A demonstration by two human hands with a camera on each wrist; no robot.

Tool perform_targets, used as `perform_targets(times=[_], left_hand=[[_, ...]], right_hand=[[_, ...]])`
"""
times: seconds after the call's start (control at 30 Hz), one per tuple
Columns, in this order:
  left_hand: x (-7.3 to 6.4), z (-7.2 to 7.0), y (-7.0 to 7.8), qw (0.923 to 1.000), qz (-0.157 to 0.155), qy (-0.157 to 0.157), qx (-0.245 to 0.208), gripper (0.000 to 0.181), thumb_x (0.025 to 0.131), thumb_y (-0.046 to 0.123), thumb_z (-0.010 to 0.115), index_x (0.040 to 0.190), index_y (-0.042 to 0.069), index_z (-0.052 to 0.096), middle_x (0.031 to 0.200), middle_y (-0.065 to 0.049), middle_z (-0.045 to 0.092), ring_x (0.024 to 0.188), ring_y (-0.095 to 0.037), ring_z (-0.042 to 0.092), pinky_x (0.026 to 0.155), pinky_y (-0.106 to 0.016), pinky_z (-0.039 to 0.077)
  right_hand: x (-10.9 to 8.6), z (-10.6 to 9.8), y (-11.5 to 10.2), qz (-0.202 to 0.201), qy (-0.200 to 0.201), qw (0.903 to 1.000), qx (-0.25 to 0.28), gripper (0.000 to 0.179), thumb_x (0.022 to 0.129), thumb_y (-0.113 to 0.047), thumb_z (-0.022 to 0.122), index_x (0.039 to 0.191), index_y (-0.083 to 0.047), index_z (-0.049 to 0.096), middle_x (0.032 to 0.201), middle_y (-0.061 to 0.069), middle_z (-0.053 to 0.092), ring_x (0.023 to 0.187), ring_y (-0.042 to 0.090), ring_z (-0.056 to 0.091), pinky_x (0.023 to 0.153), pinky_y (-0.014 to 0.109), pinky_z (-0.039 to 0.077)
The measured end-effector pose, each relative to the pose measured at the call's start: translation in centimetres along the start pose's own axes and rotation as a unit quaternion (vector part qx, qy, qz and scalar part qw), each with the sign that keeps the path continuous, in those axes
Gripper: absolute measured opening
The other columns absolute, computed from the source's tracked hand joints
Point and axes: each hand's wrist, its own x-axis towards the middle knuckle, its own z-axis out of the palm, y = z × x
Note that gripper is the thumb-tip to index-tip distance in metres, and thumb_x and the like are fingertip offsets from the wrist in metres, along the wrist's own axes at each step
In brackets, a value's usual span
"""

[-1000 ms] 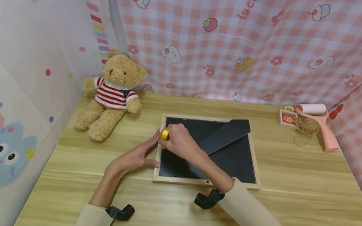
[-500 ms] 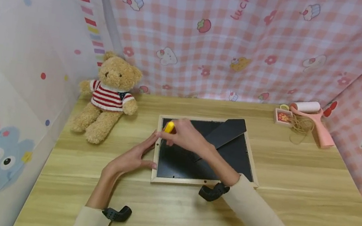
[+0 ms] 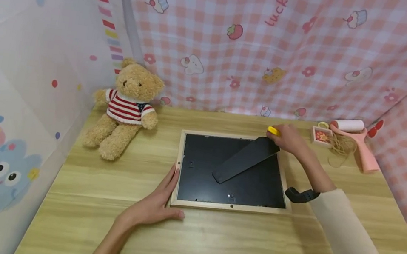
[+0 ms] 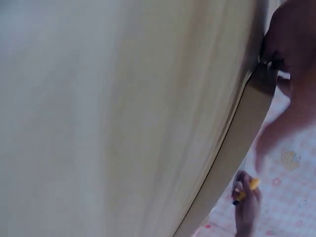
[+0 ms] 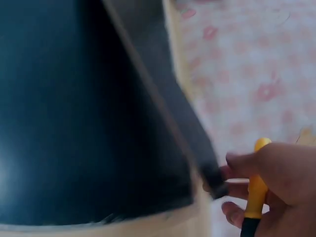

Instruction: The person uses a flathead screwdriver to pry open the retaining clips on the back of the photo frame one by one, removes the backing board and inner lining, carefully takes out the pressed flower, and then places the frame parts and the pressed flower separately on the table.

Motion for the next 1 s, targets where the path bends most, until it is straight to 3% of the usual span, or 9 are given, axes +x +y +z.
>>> perform_targets(times=[0.13,0.27,0.43,0.57,0.67,0.73,0.8,0.87,1.0], left_hand=[[-0.2,0.5,0.3,0.9988,0.002,0.046,0.014,0.113,0.103,0.039,0.078,0.175,0.004,-0.001,0.184,-0.018,-0.013,0.17,-0.043,-0.002,0.134,-0.064,0.019],[0.0,0.1,0.5,0.9973,-0.01,0.067,0.027,0.104,0.104,0.038,0.075,0.176,0.004,0.008,0.185,-0.018,-0.004,0.17,-0.04,0.006,0.133,-0.063,0.022],[0.2,-0.3,-0.2,0.9892,0.001,0.132,0.062,0.099,0.096,0.037,0.082,0.171,-0.003,0.03,0.178,-0.028,0.027,0.162,-0.049,0.032,0.127,-0.067,0.034],[0.9,-0.1,-1.4,0.9661,0.009,0.242,0.091,0.074,0.09,0.032,0.088,0.144,-0.007,0.056,0.161,-0.032,0.049,0.141,-0.053,0.056,0.114,-0.068,0.048],[1.6,-0.1,-1.6,0.9419,0.004,0.315,0.117,0.047,0.087,0.021,0.092,0.109,-0.004,0.059,0.144,-0.033,0.056,0.125,-0.051,0.065,0.105,-0.063,0.056],[2.0,-0.2,-1.3,0.9327,-0.005,0.338,0.127,0.039,0.087,0.013,0.092,0.095,-0.001,0.057,0.137,-0.033,0.058,0.123,-0.051,0.065,0.104,-0.061,0.057],[2.5,-0.2,-0.9,0.9341,-0.016,0.333,0.126,0.033,0.09,0.009,0.09,0.091,-0.002,0.059,0.139,-0.034,0.056,0.129,-0.052,0.06,0.108,-0.062,0.054],[3.0,-0.2,-0.5,0.9427,-0.023,0.313,0.112,0.027,0.095,0.009,0.085,0.093,-0.004,0.061,0.147,-0.037,0.052,0.139,-0.055,0.054,0.115,-0.064,0.048],[3.8,0.2,0.1,0.9644,-0.037,0.256,0.054,0.034,0.104,0.016,0.076,0.12,-0.013,0.065,0.167,-0.041,0.031,0.158,-0.059,0.031,0.128,-0.07,0.032]], right_hand=[[-0.7,1.0,1.6,-0.008,0.018,0.9997,0.017,0.027,0.112,-0.018,0.063,0.094,0.002,0.065,0.07,0.006,0.047,0.065,0.022,0.046,0.067,0.034,0.036],[-1.7,1.3,1.6,-0.008,0.031,0.999,0.031,0.026,0.112,-0.016,0.062,0.093,0.001,0.066,0.069,0.004,0.045,0.063,0.02,0.044,0.066,0.033,0.035],[-3.4,2.3,3.2,-0.006,0.016,0.9992,0.036,0.033,0.112,-0.024,0.062,0.09,0.0,0.066,0.068,0.003,0.044,0.062,0.02,0.044,0.064,0.032,0.033],[-4.8,3.9,5.9,-0.012,-0.008,0.9995,0.028,0.04,0.112,-0.035,0.062,0.088,-0.002,0.065,0.067,0.003,0.046,0.061,0.02,0.044,0.063,0.033,0.034],[-5.7,5.1,7.7,-0.006,-0.025,0.9996,0.015,0.044,0.113,-0.04,0.06,0.091,-0.003,0.067,0.068,0.002,0.047,0.062,0.019,0.045,0.063,0.031,0.035],[-6.5,5.6,8.5,-0.007,-0.029,0.9995,0.011,0.046,0.114,-0.043,0.059,0.093,-0.003,0.067,0.069,0.002,0.047,0.063,0.02,0.045,0.063,0.031,0.035],[-7.3,6.1,9.1,-0.011,-0.022,0.9997,0.006,0.046,0.114,-0.044,0.059,0.092,-0.004,0.066,0.069,0.001,0.046,0.062,0.018,0.044,0.061,0.031,0.034],[-8.5,6.1,9.1,-0.013,-0.026,0.9995,0.01,0.044,0.113,-0.043,0.061,0.092,-0.005,0.066,0.069,0.001,0.047,0.062,0.018,0.044,0.061,0.031,0.033],[-10.6,6.7,9.8,-0.011,-0.044,0.9989,0.008,0.04,0.112,-0.044,0.062,0.095,-0.008,0.066,0.07,-0.001,0.048,0.062,0.016,0.046,0.06,0.028,0.034]])
